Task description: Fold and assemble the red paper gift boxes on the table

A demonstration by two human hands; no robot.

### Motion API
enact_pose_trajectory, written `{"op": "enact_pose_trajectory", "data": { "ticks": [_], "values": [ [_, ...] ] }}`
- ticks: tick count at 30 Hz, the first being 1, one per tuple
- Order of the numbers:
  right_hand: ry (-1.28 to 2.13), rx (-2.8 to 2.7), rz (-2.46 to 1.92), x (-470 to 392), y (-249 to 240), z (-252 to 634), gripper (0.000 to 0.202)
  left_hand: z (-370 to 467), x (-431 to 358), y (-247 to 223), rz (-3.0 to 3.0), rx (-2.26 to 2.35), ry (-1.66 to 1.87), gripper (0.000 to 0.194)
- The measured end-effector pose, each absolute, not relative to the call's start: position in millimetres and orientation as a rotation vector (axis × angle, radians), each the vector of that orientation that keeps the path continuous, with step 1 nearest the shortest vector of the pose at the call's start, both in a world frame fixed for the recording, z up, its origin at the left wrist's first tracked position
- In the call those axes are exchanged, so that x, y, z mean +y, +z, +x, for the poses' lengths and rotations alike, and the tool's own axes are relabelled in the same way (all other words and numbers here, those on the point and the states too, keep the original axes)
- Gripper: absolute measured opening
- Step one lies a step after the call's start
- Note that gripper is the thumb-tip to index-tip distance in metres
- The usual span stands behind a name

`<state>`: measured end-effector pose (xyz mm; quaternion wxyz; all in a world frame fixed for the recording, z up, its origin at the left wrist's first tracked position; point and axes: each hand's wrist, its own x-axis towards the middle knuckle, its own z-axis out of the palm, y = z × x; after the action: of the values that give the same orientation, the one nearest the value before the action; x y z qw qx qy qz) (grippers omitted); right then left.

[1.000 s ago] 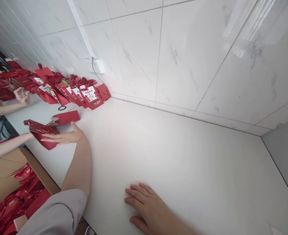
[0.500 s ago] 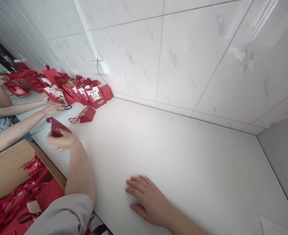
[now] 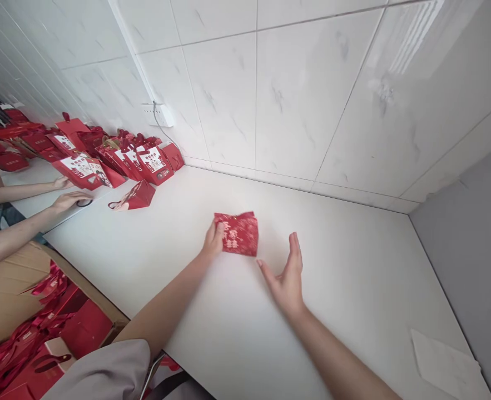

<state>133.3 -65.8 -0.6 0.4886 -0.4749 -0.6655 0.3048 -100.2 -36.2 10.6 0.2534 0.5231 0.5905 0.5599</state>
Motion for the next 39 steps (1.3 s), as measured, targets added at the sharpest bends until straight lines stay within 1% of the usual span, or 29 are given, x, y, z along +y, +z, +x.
{"op": "enact_pose_trajectory", "data": {
  "ticks": [1,2,4,6,8,9,11,12,13,15,18,20,25,28,32,34,37,38,39],
  "values": [
    [0.830,-1.603,-1.152,-56.8,-0.1,138.1,0.098,-87.7,-40.1,10.3,1.475,1.486,1.434,0.049],
    [0.935,-1.613,-1.126,-49.2,0.5,142.3,0.095,-78.5,-43.3,10.8,1.525,1.376,1.346,0.050],
    [1.108,-1.671,-1.054,-39.5,1.7,148.1,0.078,-71.9,-44.6,13.1,1.632,1.203,1.235,0.052],
    [1.161,-1.681,-1.029,-36.1,2.9,149.7,0.059,-84.8,-37.8,15.4,1.767,1.199,1.319,0.058],
    [1.108,-1.590,-1.087,-35.6,3.8,149.2,0.051,-117.7,-26.1,17.7,1.863,1.501,1.606,0.066],
    [1.078,-1.517,-1.132,-35.3,4.1,148.8,0.051,-140.0,-20.3,19.0,1.829,1.788,1.760,0.073],
    [1.067,-1.372,-1.199,-33.5,4.6,148.8,0.052,-188.0,-12.3,21.9,1.543,2.420,1.946,0.092],
    [1.086,-1.315,-1.215,-32.2,4.7,149.2,0.052,-210.2,-10.6,23.4,1.322,2.672,1.970,0.098],
    [1.110,-1.274,-1.220,-30.7,4.8,149.5,0.052,-229.0,-10.2,24.5,1.105,2.843,1.961,0.100],
    [1.142,-1.244,-1.209,-28.6,4.9,149.7,0.051,-253.6,-11.8,25.5,0.831,2.991,1.893,0.096],
    [1.143,-1.268,-1.186,-28.2,5.2,148.2,0.050,-262.6,-13.6,23.7,0.705,2.995,1.764,0.072],
    [1.146,-1.279,-1.180,-29.2,5.7,146.9,0.050,-262.0,-13.2,21.7,0.687,2.960,1.700,0.063],
    [1.176,-1.288,-1.169,-29.8,6.9,146.7,0.050,-275.4,-17.1,19.8,0.547,2.929,1.613,0.065],
    [1.172,-1.301,-1.156,-28.6,5.6,147.2,0.050,-283.6,-20.0,18.1,0.582,2.868,1.503,0.055],
    [1.188,-1.296,-1.135,-27.9,3.9,147.2,0.051,-278.3,-12.5,14.0,0.901,2.702,1.346,0.037],
    [1.188,-1.297,-1.140,-28.4,4.3,147.2,0.051,-269.6,-5.7,12.5,1.059,2.596,1.266,0.041],
    [1.181,-1.304,-1.141,-28.9,5.7,147.4,0.052,-249.7,-0.1,13.7,1.248,2.407,1.170,0.061],
    [1.178,-1.307,-1.141,-28.8,5.9,147.4,0.053,-241.5,-0.7,15.6,1.305,2.329,1.132,0.061],
    [1.173,-1.309,-1.143,-28.6,6.0,147.3,0.053,-233.1,-2.6,18.5,1.356,2.244,1.086,0.058]
  ]
}}
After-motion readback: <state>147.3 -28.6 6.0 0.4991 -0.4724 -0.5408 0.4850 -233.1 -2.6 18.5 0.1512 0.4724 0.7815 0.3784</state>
